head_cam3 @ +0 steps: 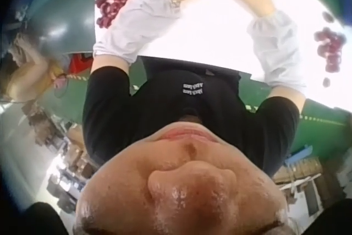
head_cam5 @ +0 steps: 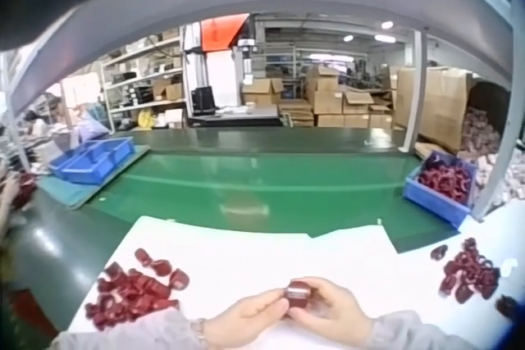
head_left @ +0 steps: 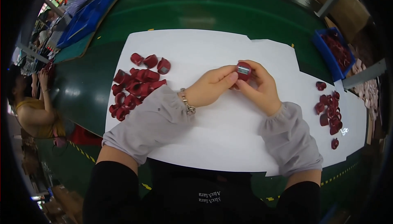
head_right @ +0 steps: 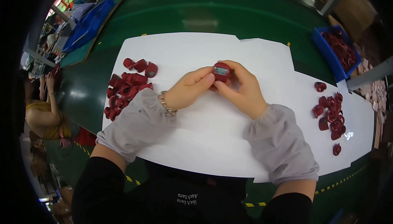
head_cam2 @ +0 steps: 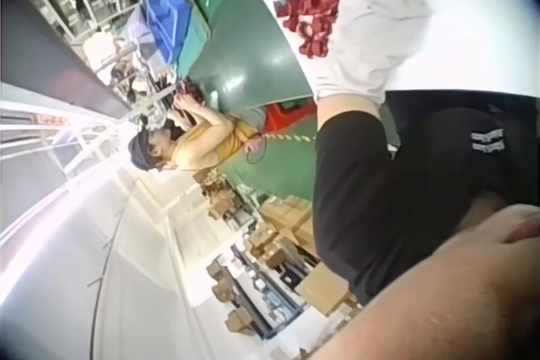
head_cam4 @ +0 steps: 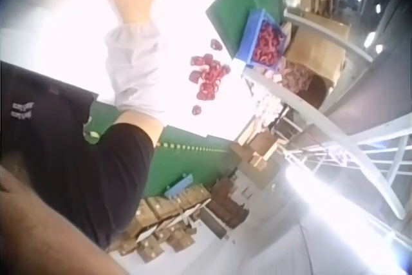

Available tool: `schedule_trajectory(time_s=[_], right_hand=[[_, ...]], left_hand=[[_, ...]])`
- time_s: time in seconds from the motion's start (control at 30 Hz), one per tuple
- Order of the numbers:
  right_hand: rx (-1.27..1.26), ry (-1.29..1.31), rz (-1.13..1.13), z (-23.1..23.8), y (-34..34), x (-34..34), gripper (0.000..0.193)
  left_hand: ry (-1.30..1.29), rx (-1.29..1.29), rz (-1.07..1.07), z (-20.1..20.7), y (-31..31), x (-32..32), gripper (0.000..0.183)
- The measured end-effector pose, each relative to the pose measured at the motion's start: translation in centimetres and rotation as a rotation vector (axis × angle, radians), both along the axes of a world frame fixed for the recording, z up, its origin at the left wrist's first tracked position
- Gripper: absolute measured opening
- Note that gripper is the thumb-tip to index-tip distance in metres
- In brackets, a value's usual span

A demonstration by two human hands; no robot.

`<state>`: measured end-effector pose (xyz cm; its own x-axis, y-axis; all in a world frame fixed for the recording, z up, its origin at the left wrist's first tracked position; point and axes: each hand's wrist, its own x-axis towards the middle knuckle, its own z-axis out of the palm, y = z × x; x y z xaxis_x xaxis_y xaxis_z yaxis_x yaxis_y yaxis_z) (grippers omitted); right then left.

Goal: The recorder is inspecting and sorting small red plastic electronic components on a white surface in a factory.

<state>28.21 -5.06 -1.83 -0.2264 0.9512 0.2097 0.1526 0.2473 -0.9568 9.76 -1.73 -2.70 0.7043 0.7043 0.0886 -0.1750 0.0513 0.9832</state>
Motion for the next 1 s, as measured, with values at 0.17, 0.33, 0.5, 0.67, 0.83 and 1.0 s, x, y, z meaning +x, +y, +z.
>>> schedule_trajectory(time_s=[0.17,0.33,0.5,0.67,0.83,1.0], right_hand=[[0.015,-0.013,-0.005,-0.3,0.0,0.2,0.042],[0.032,-0.013,-0.011,0.1,-0.3,0.5,0.04],[0.101,-0.056,-0.071,0.2,-0.9,-0.1,0.041],[0.132,-0.065,-0.203,0.6,-3.4,1.5,0.039],[0.568,-0.726,-0.838,1.3,-6.9,11.9,0.035],[0.401,-1.013,-1.051,1.7,-10.2,22.2,0.043]], left_hand=[[0.028,0.052,-0.001,0.0,0.1,0.0,0.034],[0.028,0.057,-0.021,-0.1,0.1,0.4,0.034],[0.034,0.04,-0.039,-0.6,0.2,0.0,0.034],[0.029,0.082,-0.065,-0.1,-0.3,0.0,0.037],[0.092,0.065,-0.027,0.5,-0.5,0.1,0.036],[0.177,0.141,-0.075,0.6,-0.1,1.2,0.032]])
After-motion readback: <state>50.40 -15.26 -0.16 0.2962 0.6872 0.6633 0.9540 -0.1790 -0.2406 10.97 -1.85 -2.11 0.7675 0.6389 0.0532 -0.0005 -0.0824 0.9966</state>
